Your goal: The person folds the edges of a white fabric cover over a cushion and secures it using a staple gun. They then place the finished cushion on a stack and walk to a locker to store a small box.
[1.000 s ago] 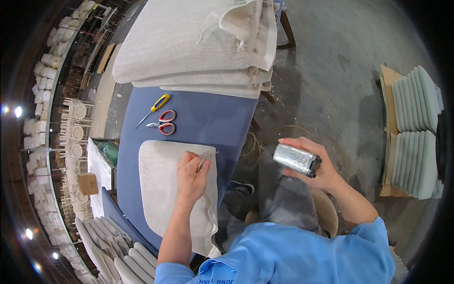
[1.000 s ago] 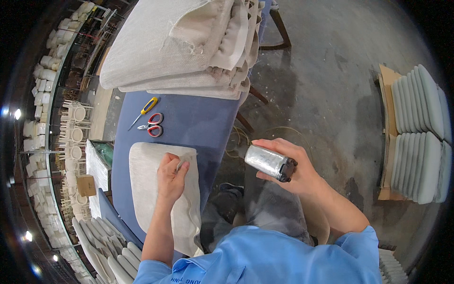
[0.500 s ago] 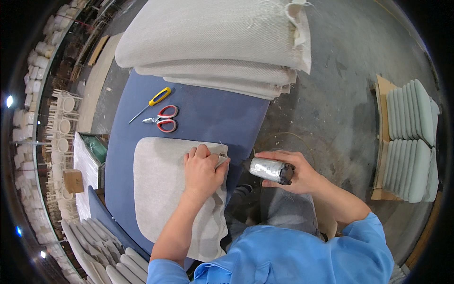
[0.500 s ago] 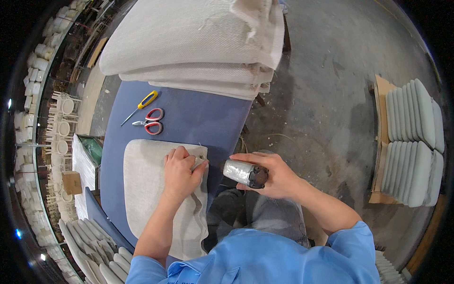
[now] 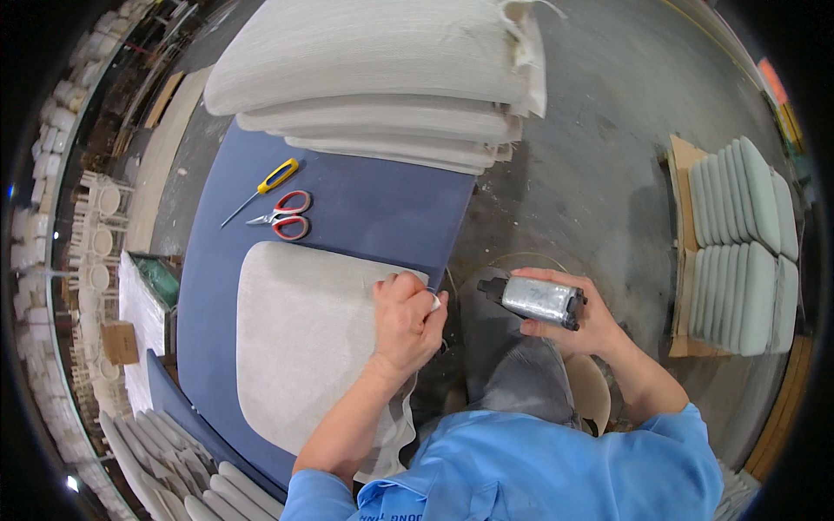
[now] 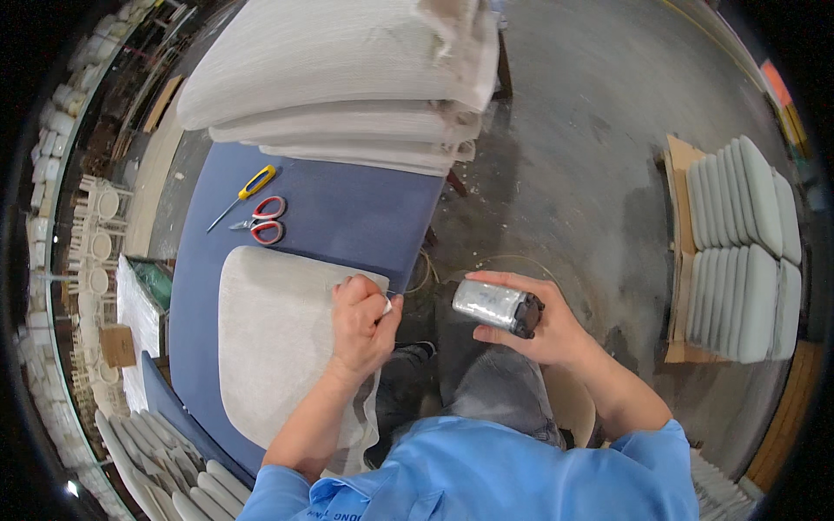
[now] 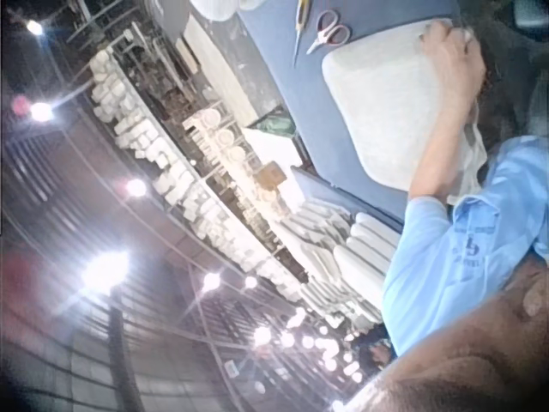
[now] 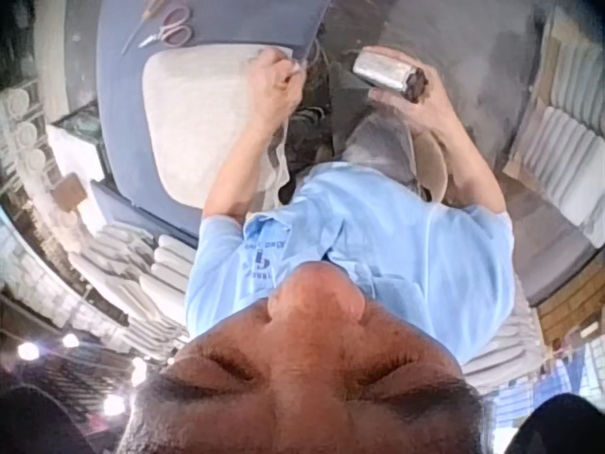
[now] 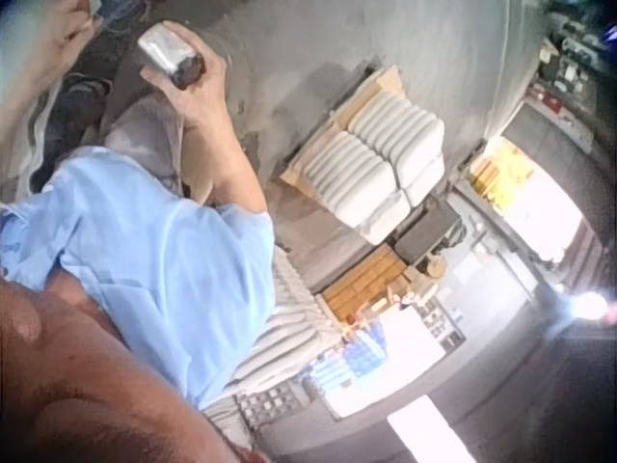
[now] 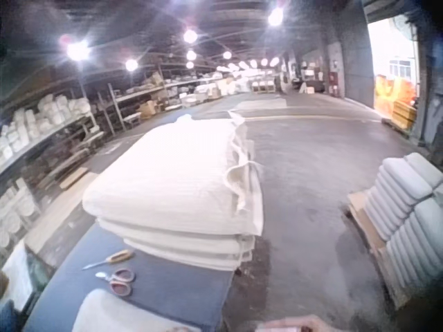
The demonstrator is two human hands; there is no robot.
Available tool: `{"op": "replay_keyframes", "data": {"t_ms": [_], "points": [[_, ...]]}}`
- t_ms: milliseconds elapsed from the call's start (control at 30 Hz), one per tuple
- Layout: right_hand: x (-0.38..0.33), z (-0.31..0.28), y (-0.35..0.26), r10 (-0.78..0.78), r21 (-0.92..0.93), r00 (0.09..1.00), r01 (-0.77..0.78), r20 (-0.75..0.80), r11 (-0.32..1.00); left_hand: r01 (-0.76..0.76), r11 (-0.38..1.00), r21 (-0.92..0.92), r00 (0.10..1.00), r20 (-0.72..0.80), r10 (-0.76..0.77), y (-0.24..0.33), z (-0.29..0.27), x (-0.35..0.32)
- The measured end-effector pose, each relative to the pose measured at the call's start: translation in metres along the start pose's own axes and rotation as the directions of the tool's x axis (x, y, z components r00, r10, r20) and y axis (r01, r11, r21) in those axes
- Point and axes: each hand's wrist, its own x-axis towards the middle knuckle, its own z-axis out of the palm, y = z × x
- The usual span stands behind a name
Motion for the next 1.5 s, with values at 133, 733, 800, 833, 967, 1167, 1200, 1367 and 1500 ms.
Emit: {"op": "replay_keyframes", "data": {"t_ms": [133, 733, 800, 833, 967, 1167, 1200, 1367, 1500], "points": [[-0.006, -0.003, 0.008, -0.067, -0.017, 0.998, 0.067, -0.019, 0.998, 0.11, 0.981, 0.157, 0.993, 0.028, -0.116, -0.023, -0.021, 0.005], [0.05, 0.027, 0.027, -0.238, -0.14, 0.945, 0.273, 0.223, 0.952, 0.118, 0.975, 0.188, 0.964, 0.212, -0.158, -0.025, -0.051, 0.007], [0.053, 0.029, 0.024, -0.218, -0.155, 0.949, 0.256, 0.228, 0.954, 0.15, 0.966, 0.213, 0.958, 0.208, -0.195, -0.022, -0.05, 0.007], [0.055, 0.031, 0.023, -0.208, -0.162, 0.951, 0.248, 0.23, 0.955, 0.146, 0.955, 0.258, 0.96, 0.196, -0.2, -0.019, -0.049, 0.007], [0.056, 0.033, 0.029, -0.203, -0.145, 0.96, 0.233, 0.193, 0.962, 0.135, 0.892, 0.432, 0.947, 0.207, -0.244, -0.002, -0.041, 0.018], [0.066, 0.068, 0.049, -0.39, -0.029, 0.912, 0.397, 0.13, 0.917, 0.091, 0.873, 0.479, 0.938, 0.252, -0.236, -0.026, -0.078, -0.009], [0.067, 0.063, 0.042, -0.358, -0.048, 0.921, 0.368, 0.153, 0.929, 0.118, 0.93, 0.349, 0.964, 0.185, -0.192, -0.031, -0.078, -0.013], [0.028, 0.021, 0.032, -0.312, -0.151, 0.949, 0.316, 0.052, 0.937, 0.1, 0.96, 0.262, 0.966, 0.204, -0.156, -0.008, -0.04, -0.002], [0.014, 0.018, 0.033, -0.276, -0.169, 0.961, 0.274, 0.009, 0.947, 0.178, 0.949, 0.262, 0.959, 0.171, -0.228, 0.001, -0.024, 0.0]]}}
